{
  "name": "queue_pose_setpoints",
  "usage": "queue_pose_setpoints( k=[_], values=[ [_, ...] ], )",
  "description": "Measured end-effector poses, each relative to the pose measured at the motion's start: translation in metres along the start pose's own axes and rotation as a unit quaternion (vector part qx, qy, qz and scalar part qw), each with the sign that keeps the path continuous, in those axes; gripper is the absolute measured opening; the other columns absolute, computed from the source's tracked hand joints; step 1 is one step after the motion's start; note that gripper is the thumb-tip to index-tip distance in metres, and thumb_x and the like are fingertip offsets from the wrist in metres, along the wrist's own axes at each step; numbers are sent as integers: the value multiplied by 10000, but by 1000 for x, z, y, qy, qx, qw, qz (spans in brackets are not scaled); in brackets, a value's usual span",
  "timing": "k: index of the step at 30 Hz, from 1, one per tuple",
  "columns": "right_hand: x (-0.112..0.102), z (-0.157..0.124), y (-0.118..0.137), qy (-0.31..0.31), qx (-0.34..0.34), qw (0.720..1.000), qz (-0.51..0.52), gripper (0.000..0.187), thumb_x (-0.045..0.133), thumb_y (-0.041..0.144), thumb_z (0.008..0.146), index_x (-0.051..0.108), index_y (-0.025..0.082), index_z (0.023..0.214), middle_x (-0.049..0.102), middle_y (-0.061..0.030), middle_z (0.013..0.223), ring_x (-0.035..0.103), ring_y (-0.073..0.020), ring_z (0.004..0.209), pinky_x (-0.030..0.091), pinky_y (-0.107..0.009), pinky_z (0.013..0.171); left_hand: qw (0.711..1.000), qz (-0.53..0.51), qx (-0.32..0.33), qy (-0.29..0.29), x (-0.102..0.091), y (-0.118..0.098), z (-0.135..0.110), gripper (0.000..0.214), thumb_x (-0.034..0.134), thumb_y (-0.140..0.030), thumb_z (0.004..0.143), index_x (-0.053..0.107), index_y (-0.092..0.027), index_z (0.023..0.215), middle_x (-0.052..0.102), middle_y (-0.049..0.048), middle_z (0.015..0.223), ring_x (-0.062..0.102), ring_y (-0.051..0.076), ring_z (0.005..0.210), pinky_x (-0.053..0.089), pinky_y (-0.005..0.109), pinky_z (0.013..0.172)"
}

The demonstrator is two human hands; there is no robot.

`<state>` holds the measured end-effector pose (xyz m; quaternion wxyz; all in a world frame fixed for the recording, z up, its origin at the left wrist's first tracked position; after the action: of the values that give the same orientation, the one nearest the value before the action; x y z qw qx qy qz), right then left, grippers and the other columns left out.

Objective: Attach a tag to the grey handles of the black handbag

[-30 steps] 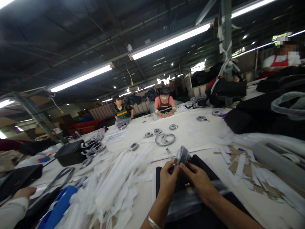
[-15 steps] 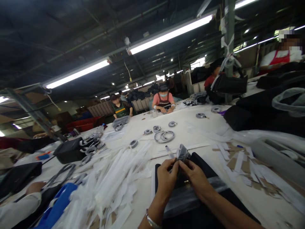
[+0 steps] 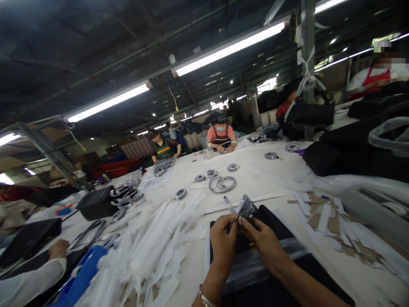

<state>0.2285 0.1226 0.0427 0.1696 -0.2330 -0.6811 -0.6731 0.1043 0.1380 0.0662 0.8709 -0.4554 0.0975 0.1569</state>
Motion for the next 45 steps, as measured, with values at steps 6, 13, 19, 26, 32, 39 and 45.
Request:
queue_pose_setpoints(
  k=[6, 13, 19, 26, 32, 39, 45],
  values=[
    [3, 0, 3, -33, -5, 999, 3, 441, 874, 496, 618, 754, 180, 902, 759, -46, 928, 698, -234, 953, 546, -296, 880, 985, 117, 120, -29, 4, -5, -7, 245, 619, -89, 869, 735, -233, 1029, 754, 43, 1000, 693, 188, 955, 576, 339, 876],
    [-1, 4, -4, -21, -1, 1000, 20, 426, 871, 489, 627, 759, 192, 910, 762, -55, 963, 699, -244, 961, 542, -313, 897, 952, 203, 228, -7, 6, 2, -20, 416, 526, -71, 899, 638, -205, 1277, 700, 99, 1221, 653, 222, 1128, 572, 386, 976],
    [-4, 4, -3, -1, -4, 1000, -13, 417, 804, 499, 732, 759, 223, 1042, 755, -55, 1061, 684, -252, 1034, 529, -327, 954, 956, 221, 190, 25, 12, -1, -29, 547, 494, -70, 880, 527, -185, 1414, 570, 140, 1411, 549, 290, 1298, 508, 456, 1066],
    [-5, 0, 8, 19, -1, 1000, -19, 451, 827, 476, 699, 768, 208, 1058, 751, -62, 1074, 672, -288, 1073, 483, -396, 1043, 1000, 5, -11, 27, -1, -4, -3, 261, 641, -248, 870, 733, -226, 1113, 740, 101, 1137, 689, 261, 1081, 538, 439, 997],
    [-1, 2, 22, 45, -22, 997, -56, 475, 828, 496, 689, 764, 222, 1072, 746, -50, 1087, 641, -290, 1131, 492, -378, 1017, 983, -74, -65, 156, -12, -15, 22, 257, 619, -328, 870, 739, -186, 1048, 762, 69, 1061, 693, 242, 1021, 526, 379, 961],
    [-9, -2, 31, 92, -161, 945, -269, 396, 612, 525, 880, 764, 219, 1081, 767, -43, 978, 702, -265, 941, 543, -360, 861, 985, -22, -107, 132, -13, -1, 16, 398, 687, -451, 782, 726, -168, 1059, 758, 86, 1056, 682, 296, 1046, 505, 431, 989],
    [-127, -18, 114, -39, -265, 852, -450, 262, 713, 325, 812, 764, 272, 1063, 685, -56, 1237, 528, -274, 1256, 283, -421, 1151, 971, -29, -217, 93, -11, 16, 17, 593, 757, -535, 666, 681, -211, 1156, 738, 75, 1136, 655, 317, 1129, 542, 416, 939]
  ],
)
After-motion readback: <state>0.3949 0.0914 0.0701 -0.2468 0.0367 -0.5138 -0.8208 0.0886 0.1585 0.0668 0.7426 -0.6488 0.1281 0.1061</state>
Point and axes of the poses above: each hand's wrist, its own z-axis towards the middle knuckle, its own x-axis out of the palm, y = z × x, the point moved 1 cm from there along z, towards the middle knuckle
